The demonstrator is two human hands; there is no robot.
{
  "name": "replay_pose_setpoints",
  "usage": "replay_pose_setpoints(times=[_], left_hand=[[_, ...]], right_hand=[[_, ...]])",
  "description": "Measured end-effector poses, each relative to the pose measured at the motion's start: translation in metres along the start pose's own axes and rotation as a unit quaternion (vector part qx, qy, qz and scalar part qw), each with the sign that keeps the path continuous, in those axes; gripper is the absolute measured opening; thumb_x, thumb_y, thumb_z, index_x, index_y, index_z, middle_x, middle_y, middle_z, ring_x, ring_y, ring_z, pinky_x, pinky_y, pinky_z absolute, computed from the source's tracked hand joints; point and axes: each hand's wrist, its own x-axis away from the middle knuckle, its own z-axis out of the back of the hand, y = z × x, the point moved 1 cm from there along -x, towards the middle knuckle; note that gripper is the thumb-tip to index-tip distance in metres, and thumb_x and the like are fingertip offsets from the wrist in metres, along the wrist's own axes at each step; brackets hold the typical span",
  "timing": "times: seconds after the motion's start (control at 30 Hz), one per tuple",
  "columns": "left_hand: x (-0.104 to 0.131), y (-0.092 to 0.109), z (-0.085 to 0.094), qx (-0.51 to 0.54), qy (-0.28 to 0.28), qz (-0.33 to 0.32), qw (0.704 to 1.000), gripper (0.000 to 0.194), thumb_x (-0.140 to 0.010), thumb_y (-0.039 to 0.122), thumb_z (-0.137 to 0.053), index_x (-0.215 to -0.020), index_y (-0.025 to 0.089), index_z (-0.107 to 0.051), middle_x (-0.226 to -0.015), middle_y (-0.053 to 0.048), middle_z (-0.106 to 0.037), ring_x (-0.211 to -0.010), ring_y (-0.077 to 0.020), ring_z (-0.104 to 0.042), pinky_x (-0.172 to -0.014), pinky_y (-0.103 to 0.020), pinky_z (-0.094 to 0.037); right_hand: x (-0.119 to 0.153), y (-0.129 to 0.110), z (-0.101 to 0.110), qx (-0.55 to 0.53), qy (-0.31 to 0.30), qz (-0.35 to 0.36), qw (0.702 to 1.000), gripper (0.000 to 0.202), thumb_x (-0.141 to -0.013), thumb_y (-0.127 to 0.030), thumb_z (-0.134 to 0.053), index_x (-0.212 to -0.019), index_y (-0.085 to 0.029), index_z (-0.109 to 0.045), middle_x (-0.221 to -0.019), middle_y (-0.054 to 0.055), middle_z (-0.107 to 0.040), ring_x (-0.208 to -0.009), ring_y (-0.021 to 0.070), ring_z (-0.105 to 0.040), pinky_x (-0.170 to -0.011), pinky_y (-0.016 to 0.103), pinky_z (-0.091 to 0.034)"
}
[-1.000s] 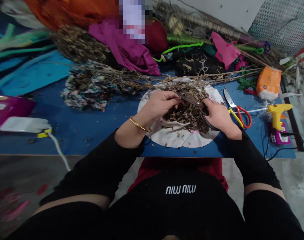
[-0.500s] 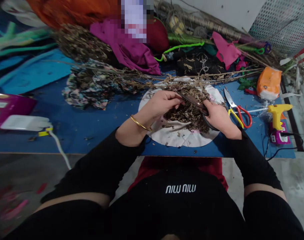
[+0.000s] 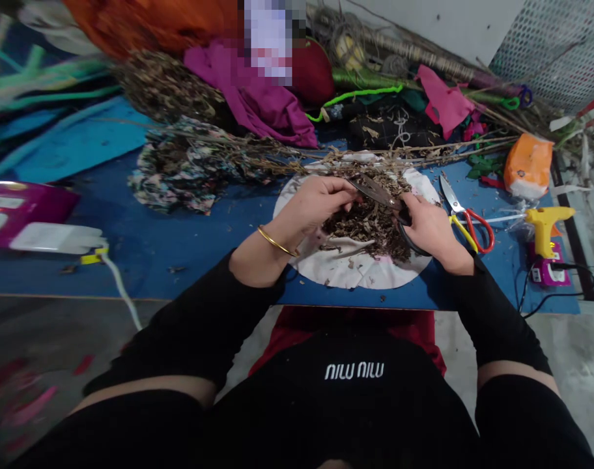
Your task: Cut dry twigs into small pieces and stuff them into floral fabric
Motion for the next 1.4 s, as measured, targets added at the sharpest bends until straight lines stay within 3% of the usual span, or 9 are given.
replay_pose_setpoints(times=[0.2,0.33,0.57,0.8,0.97,1.1,1.23,1.4], left_hand=[[0.0,0.0,-0.005,0.01,-0.015,0.002,1.0,0.019,-0.088,0.024,-0.065,-0.072,0.017,-0.074,-0.062,-0.001,-0.066,-0.059,-0.0112,-0.053,-0.061,-0.025,-0.038],[0.0,-0.001,-0.007,0.01,-0.024,0.003,1.0,0.015,-0.087,0.022,-0.066,-0.077,0.017,-0.077,-0.061,0.0,-0.066,-0.059,-0.0118,-0.055,-0.06,-0.025,-0.04],[0.002,0.003,-0.004,0.019,-0.026,0.011,0.999,0.017,-0.086,0.018,-0.062,-0.081,0.017,-0.079,-0.063,0.0,-0.067,-0.058,-0.0104,-0.055,-0.06,-0.023,-0.04],[0.0,0.001,-0.007,-0.003,-0.041,0.009,0.999,0.015,-0.083,0.017,-0.065,-0.074,0.017,-0.076,-0.06,0.0,-0.067,-0.057,-0.0108,-0.055,-0.062,-0.025,-0.04],[0.001,0.003,-0.007,0.014,-0.044,0.017,0.999,0.017,-0.085,0.021,-0.066,-0.072,0.016,-0.076,-0.062,-0.001,-0.068,-0.062,-0.0112,-0.058,-0.066,-0.024,-0.042],[0.003,0.008,-0.007,0.067,-0.021,0.043,0.997,0.018,-0.086,0.02,-0.065,-0.071,0.015,-0.073,-0.063,-0.001,-0.066,-0.056,-0.008,-0.05,-0.058,-0.022,-0.035],[0.005,0.01,-0.008,0.122,0.005,0.062,0.991,0.016,-0.088,0.024,-0.065,-0.076,0.015,-0.071,-0.063,0.001,-0.062,-0.048,-0.0058,-0.037,-0.05,-0.023,-0.026],[0.004,0.009,-0.009,0.128,-0.008,0.053,0.99,0.012,-0.083,0.018,-0.063,-0.075,0.016,-0.071,-0.062,0.001,-0.062,-0.048,-0.0058,-0.038,-0.048,-0.022,-0.025]], right_hand=[[0.0,0.0,-0.004,-0.005,-0.003,0.012,1.0,0.046,-0.094,-0.048,-0.05,-0.127,-0.019,-0.064,-0.113,0.015,-0.074,-0.091,0.0296,-0.067,-0.068,0.034,-0.039],[0.001,-0.002,-0.004,0.002,-0.016,0.02,1.0,0.041,-0.094,-0.043,-0.049,-0.124,-0.019,-0.063,-0.113,0.015,-0.074,-0.089,0.0288,-0.066,-0.067,0.033,-0.037],[0.001,-0.004,0.0,0.024,-0.054,0.007,0.998,0.031,-0.094,-0.035,-0.044,-0.112,-0.02,-0.065,-0.098,0.015,-0.075,-0.08,0.0282,-0.064,-0.064,0.034,-0.03],[0.0,-0.001,-0.004,0.023,-0.027,0.014,0.999,0.044,-0.093,-0.039,-0.048,-0.129,-0.019,-0.063,-0.116,0.016,-0.074,-0.089,0.0282,-0.066,-0.065,0.034,-0.032],[0.0,0.0,-0.005,0.011,-0.035,0.011,0.999,0.036,-0.096,-0.04,-0.045,-0.114,-0.019,-0.067,-0.1,0.014,-0.076,-0.081,0.0263,-0.065,-0.064,0.033,-0.031],[0.001,0.001,-0.001,-0.029,-0.017,-0.007,0.999,0.033,-0.094,-0.042,-0.049,-0.11,-0.019,-0.067,-0.092,0.012,-0.075,-0.077,0.025,-0.063,-0.064,0.032,-0.033],[0.001,0.001,0.003,-0.062,0.004,-0.018,0.998,0.042,-0.092,-0.048,-0.057,-0.122,-0.019,-0.065,-0.105,0.012,-0.075,-0.085,0.0262,-0.066,-0.067,0.032,-0.038],[0.001,-0.002,0.001,-0.045,-0.01,-0.002,0.999,0.047,-0.092,-0.052,-0.06,-0.126,-0.02,-0.064,-0.111,0.012,-0.074,-0.092,0.0281,-0.068,-0.07,0.033,-0.041]])
